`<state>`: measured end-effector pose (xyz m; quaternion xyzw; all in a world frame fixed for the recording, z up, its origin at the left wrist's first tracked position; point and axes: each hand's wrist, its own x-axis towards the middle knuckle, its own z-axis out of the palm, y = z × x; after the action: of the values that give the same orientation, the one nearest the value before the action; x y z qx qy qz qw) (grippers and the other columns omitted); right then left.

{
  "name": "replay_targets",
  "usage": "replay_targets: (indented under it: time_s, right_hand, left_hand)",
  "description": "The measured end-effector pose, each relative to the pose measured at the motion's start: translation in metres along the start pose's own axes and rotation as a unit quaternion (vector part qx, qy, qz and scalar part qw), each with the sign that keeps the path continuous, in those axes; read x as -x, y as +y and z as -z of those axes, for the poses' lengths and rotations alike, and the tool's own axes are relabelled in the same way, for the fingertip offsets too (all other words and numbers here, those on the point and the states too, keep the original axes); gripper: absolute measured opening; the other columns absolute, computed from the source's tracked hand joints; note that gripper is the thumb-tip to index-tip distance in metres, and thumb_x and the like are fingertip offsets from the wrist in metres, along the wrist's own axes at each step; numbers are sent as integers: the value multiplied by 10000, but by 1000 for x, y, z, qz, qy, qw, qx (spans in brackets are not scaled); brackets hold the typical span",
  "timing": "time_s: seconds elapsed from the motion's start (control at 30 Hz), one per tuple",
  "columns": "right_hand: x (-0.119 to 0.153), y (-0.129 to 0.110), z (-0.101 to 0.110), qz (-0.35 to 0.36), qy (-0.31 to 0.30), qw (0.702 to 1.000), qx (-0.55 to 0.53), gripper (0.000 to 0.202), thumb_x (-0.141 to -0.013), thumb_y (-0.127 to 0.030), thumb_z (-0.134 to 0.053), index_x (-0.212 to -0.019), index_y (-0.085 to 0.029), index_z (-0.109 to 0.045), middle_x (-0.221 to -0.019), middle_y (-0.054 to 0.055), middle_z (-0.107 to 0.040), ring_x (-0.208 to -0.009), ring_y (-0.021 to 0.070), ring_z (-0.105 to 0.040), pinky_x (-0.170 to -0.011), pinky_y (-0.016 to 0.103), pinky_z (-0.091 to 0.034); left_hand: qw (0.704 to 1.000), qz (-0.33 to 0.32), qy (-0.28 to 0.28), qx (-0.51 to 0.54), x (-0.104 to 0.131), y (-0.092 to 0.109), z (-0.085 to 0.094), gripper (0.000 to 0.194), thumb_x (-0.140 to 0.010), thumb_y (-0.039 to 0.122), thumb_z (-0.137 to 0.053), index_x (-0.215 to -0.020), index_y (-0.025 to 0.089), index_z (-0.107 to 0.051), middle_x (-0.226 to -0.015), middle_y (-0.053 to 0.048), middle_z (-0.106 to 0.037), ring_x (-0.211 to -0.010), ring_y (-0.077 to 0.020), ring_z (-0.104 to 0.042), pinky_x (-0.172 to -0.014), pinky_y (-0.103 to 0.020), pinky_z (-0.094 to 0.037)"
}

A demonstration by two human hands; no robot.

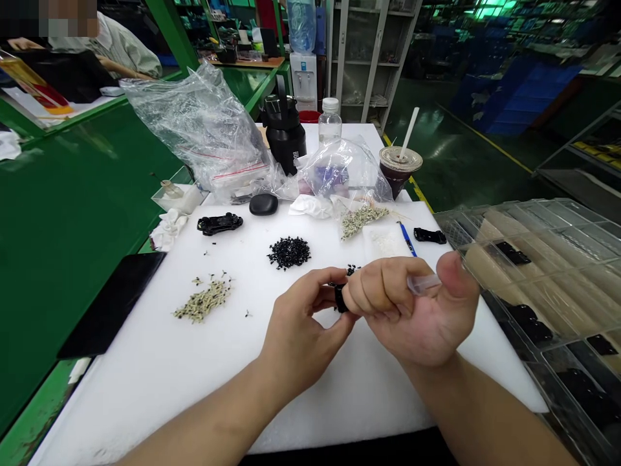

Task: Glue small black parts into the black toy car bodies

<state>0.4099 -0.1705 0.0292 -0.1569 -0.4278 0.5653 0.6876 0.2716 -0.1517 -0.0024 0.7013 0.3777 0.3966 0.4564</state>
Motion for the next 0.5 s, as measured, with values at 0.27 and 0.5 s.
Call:
replay_targets:
  time_s: [0.27, 0.5]
  right_hand:
    - [1, -1, 0, -5, 3, 1000, 14, 609, -968, -608, -309, -521, -196, -319, -465, -22, -269, -443, 124, -257, -491, 300, -282]
    - [0, 0, -1, 5, 8, 1000, 14, 617, -965, -629, -299, -516, -207, -319, -459, -23, -266, -432, 131, -253, -479, 303, -278]
  left_hand:
    - [1000, -1, -2, 7, 0, 0, 0, 351, -767, 174, -717, -1102, 173, -611, -1011, -60, -716, -809, -165, -723, -786, -320, -637]
    - [1000, 4, -1, 4, 0, 2, 0, 335, -768, 174, -713, -1087, 179, -612, -990, -53, -719, -802, -167, -722, -781, -319, -635]
